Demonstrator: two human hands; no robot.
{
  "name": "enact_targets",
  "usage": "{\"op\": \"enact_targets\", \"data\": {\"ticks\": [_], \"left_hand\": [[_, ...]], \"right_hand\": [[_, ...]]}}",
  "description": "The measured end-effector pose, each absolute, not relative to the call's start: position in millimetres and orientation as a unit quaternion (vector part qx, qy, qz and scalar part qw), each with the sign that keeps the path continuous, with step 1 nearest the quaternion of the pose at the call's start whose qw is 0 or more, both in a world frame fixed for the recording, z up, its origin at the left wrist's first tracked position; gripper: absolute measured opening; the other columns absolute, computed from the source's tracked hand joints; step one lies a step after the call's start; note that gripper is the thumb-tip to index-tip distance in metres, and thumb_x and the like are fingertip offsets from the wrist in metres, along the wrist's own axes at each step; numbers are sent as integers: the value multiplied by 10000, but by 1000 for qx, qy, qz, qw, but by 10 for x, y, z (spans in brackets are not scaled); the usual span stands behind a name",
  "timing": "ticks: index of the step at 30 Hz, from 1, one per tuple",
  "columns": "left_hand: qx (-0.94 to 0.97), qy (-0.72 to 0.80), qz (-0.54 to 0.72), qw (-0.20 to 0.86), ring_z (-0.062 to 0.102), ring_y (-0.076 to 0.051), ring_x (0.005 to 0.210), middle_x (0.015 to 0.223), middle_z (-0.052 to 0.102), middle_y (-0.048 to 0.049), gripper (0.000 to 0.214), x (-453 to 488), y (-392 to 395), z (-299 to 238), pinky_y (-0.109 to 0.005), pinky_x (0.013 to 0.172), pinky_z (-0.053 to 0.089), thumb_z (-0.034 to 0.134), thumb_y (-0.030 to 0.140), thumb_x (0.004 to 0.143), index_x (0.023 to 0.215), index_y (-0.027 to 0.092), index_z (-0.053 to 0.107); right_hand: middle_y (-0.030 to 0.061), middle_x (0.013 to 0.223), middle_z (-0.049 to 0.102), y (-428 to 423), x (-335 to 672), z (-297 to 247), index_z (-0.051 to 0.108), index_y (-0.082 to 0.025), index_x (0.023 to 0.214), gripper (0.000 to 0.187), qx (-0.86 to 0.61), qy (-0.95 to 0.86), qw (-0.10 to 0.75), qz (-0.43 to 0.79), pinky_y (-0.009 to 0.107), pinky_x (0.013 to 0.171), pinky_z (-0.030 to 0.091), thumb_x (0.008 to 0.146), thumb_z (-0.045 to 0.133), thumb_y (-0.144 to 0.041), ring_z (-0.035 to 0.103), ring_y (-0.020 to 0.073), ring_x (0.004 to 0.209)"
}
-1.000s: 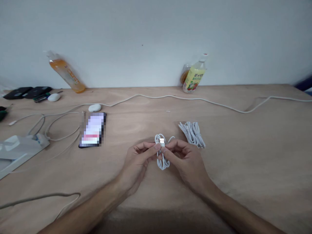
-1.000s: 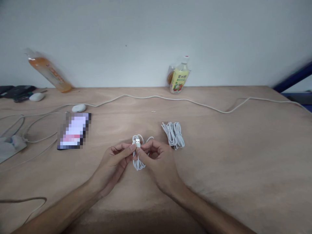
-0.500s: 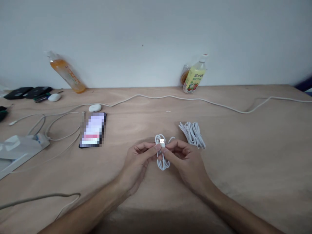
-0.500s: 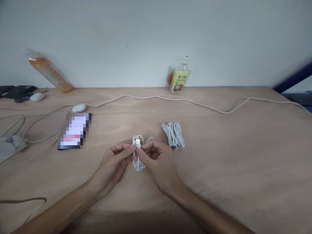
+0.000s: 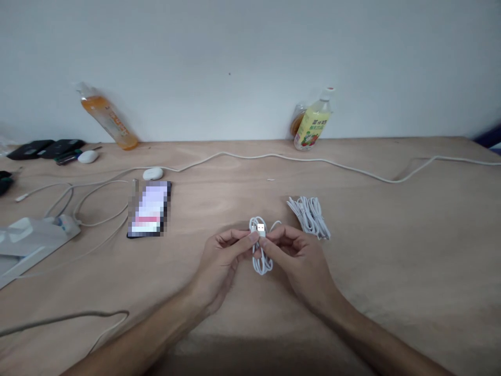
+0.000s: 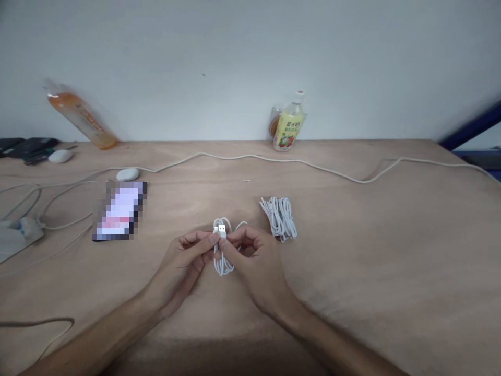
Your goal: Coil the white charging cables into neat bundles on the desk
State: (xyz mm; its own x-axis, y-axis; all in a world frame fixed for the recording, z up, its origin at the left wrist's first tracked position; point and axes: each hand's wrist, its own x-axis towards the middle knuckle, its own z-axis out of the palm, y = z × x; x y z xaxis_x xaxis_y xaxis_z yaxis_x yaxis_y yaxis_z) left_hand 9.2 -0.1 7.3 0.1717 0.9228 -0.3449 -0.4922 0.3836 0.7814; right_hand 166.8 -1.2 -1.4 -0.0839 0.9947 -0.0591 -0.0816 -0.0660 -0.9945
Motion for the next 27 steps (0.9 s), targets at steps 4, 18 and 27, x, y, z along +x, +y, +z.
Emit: {"op": "enact_targets", "data": {"ticks": [4, 18, 27], "left_hand": [[259, 417, 491, 719, 649, -135, 718, 703, 737, -24, 271, 94, 3, 79, -272, 755, 556, 1013, 361, 717, 712, 155, 836], [263, 422, 489, 716, 651, -149, 718, 693, 728, -25, 286, 104, 3, 93, -296, 766, 559, 1015, 387, 705, 699, 167, 831], [269, 424, 489, 713, 656, -161, 722, 695, 725, -30, 280, 93, 0, 84, -314, 774, 560, 1003, 383, 724, 709, 164, 829]], "right_hand": [[6, 697, 749, -12, 1663, -17, 745, -240, 718, 212, -472, -473, 487, 562, 295, 623, 554, 853, 815, -388, 679, 169, 655], [6, 691, 755, -7, 1656, -18, 757, -244, 720, 195, -472, -483, 495, 547, 298, 623, 544, 866, 789, -369, 682, 171, 653], [2, 682, 752, -9, 1647, -26, 750, -245, 721, 200, -469, -478, 498, 551, 297, 619, 552, 863, 795, -379, 681, 169, 639]]}}
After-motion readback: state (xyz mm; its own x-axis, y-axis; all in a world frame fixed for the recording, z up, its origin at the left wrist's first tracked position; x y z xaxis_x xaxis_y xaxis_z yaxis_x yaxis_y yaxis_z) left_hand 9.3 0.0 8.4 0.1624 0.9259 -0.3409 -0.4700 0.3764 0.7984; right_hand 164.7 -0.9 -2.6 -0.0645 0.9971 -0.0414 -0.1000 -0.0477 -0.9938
